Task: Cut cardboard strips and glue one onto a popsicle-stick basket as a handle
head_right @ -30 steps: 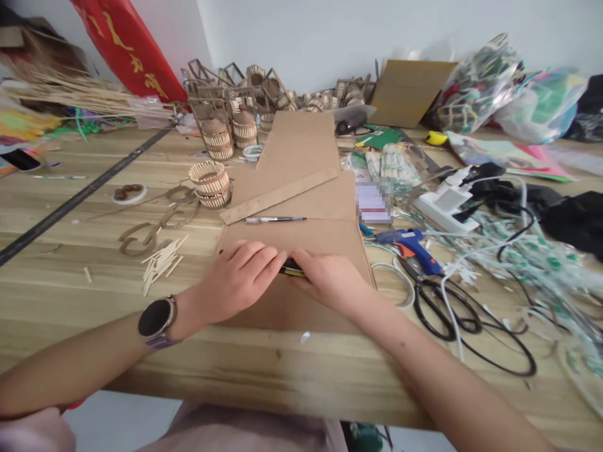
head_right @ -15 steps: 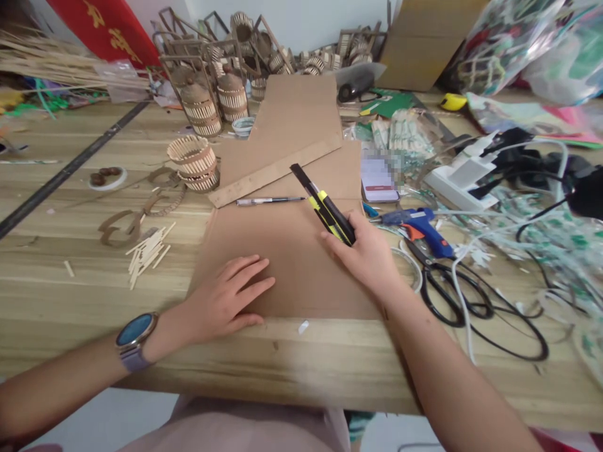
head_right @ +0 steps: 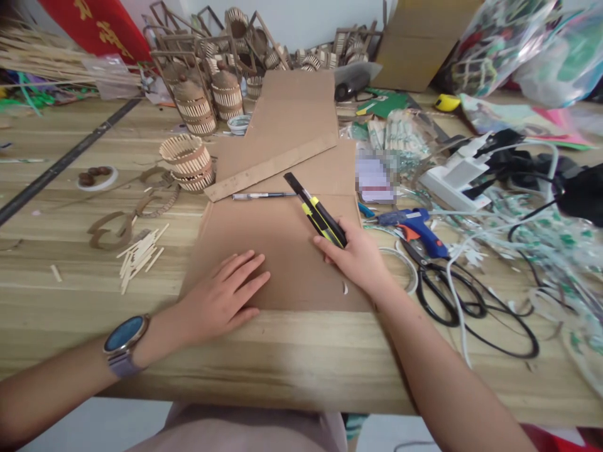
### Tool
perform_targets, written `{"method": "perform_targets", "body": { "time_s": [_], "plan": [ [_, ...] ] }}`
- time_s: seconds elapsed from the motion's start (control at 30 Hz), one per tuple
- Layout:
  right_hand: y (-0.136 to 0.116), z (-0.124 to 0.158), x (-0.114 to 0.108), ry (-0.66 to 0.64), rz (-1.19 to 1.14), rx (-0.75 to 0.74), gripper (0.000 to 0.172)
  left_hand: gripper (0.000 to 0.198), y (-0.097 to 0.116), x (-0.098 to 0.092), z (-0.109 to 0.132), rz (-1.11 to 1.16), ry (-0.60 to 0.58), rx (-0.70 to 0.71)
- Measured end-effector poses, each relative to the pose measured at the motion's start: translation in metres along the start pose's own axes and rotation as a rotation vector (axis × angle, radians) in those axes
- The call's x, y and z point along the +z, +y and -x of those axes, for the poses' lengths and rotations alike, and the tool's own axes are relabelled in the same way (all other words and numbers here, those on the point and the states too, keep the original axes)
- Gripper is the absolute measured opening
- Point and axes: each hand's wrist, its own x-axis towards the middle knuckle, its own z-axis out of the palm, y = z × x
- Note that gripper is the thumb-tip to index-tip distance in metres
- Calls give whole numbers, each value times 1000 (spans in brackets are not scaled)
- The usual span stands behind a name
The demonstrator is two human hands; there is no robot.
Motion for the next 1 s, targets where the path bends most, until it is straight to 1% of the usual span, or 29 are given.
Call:
{"method": "perform_targets", "body": {
  "time_s": [0.07,0.13,0.17,0.23,0.27,0.3,0.37,0.47,0.53,0.57,0.63,0.7,0.8,0.87,0.93,1.0],
  "plan": [
    [1,0,0,-15,-71,3,36,51,7,-2,0,10,0,11],
    [3,0,1,-21,-170,-10,39,52,15,-6,0,51,-1,71],
    [3,0,2,-21,-219,-15,40,49,20,-9,0,94,4,126],
    [5,0,4,-22,-295,-17,43,36,27,-14,0,205,26,234],
    [6,0,4,-23,-320,-16,44,32,29,-15,-1,250,42,258],
    [7,0,5,-27,-340,-17,45,29,30,-16,-2,270,68,257],
    [9,0,6,-28,-370,-22,45,27,27,-15,-4,217,111,190],
    [11,1,6,-13,-398,-9,47,45,17,-8,-11,54,131,112],
    [10,2,5,-15,-470,26,48,52,11,-4,-15,-6,116,111],
    [8,3,5,-24,-534,49,49,53,9,-3,-17,-23,110,122],
    [5,5,5,-69,-674,104,52,52,8,-1,-21,-56,116,137],
    [2,6,6,-127,-754,159,52,53,9,0,-22,-84,146,143],
    [1,8,9,-180,-744,193,51,53,11,6,-21,-101,218,134],
    [2,8,10,-200,-711,193,53,49,12,10,-19,-104,247,125],
    [1,8,11,-215,-687,200,57,45,12,13,-18,-105,257,117],
    [-1,8,11,-224,-676,213,59,43,12,14,-17,-103,241,114]
  ]
}}
